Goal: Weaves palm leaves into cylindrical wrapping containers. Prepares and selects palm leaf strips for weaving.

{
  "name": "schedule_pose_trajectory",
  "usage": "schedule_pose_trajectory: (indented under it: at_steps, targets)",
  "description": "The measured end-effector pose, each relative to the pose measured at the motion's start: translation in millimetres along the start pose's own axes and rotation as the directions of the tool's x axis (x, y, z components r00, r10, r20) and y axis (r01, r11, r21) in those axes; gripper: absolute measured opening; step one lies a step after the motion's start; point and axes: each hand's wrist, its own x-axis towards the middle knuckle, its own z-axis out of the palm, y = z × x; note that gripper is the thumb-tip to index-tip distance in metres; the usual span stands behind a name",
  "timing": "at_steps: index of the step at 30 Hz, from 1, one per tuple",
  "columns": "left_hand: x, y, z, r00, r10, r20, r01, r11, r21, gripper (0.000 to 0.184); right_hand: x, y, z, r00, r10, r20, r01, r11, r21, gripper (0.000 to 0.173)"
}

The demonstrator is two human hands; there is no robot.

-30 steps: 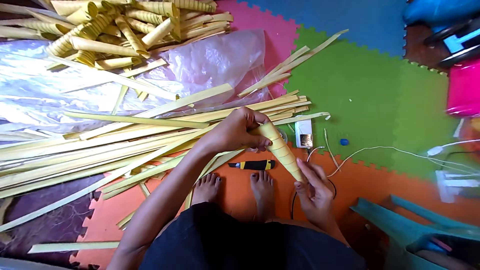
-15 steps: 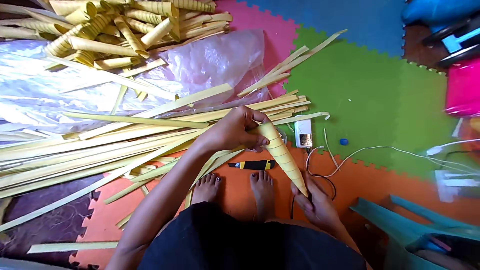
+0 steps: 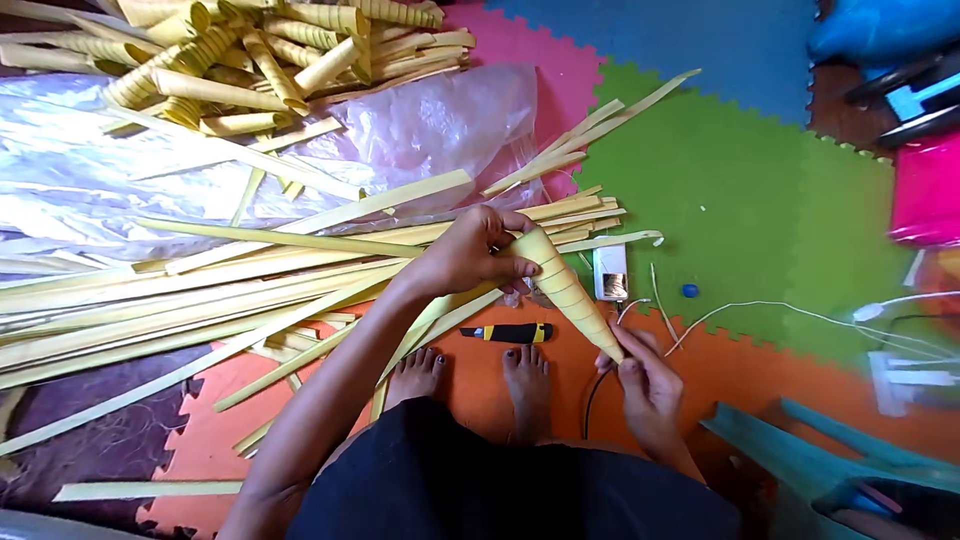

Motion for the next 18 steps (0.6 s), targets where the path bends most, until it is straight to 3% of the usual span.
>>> schedule_pose_trajectory:
  at_steps: [1,2,4,6,7,9,11,12,14,18]
  targets:
    - [-5,7,6,0.997,-0.021,-0.072,0.022,1.000,0.019,0.020,3,-8,1,0.987,0.160,0.000,-0.158,0.977,0.144,0.035]
    - [-8,12,11,0.992,-0.024,-0.128,0.030,0.999,0.045,0.016,7,-20,2,0.927,0.373,0.043,-0.369,0.887,0.278,0.036]
    - [-8,7,9,0.984,0.086,-0.156,-0.070,0.992,0.103,0.005,22,-37,-2,0.715,0.661,0.227,-0.686,0.600,0.413,0.044]
    - [6,-31,-24,0.921,0.388,-0.025,-0.383,0.916,0.116,0.008,33,-35,-6,0.610,0.679,0.408,-0.786,0.451,0.424,0.047]
    - [11,-47,-37,0.865,0.500,0.027,-0.500,0.859,0.105,0.012,38,-32,-7,0.617,0.643,0.454,-0.786,0.478,0.392,0.046]
    - [7,-61,-45,0.799,0.601,-0.003,-0.597,0.794,0.111,0.012,54,-26,-7,0.721,0.563,0.403,-0.676,0.699,0.233,0.037]
    - [-1,-62,-44,0.778,0.626,-0.054,-0.604,0.768,0.213,0.008,73,-18,-4,0.902,0.386,0.195,-0.389,0.921,-0.021,0.029]
    - [-4,-62,-40,0.766,0.639,-0.077,-0.596,0.750,0.288,0.006,83,-18,0,0.957,0.263,0.120,-0.251,0.962,-0.106,0.030]
    - [-1,-58,-30,0.741,0.665,-0.095,-0.573,0.700,0.426,0.006,102,-32,13,0.997,0.047,0.068,-0.038,0.990,-0.135,0.028]
    - [9,-37,-11,0.780,0.608,-0.146,-0.454,0.711,0.537,0.005,130,-63,54,0.965,-0.256,0.058,0.261,0.958,-0.122,0.015]
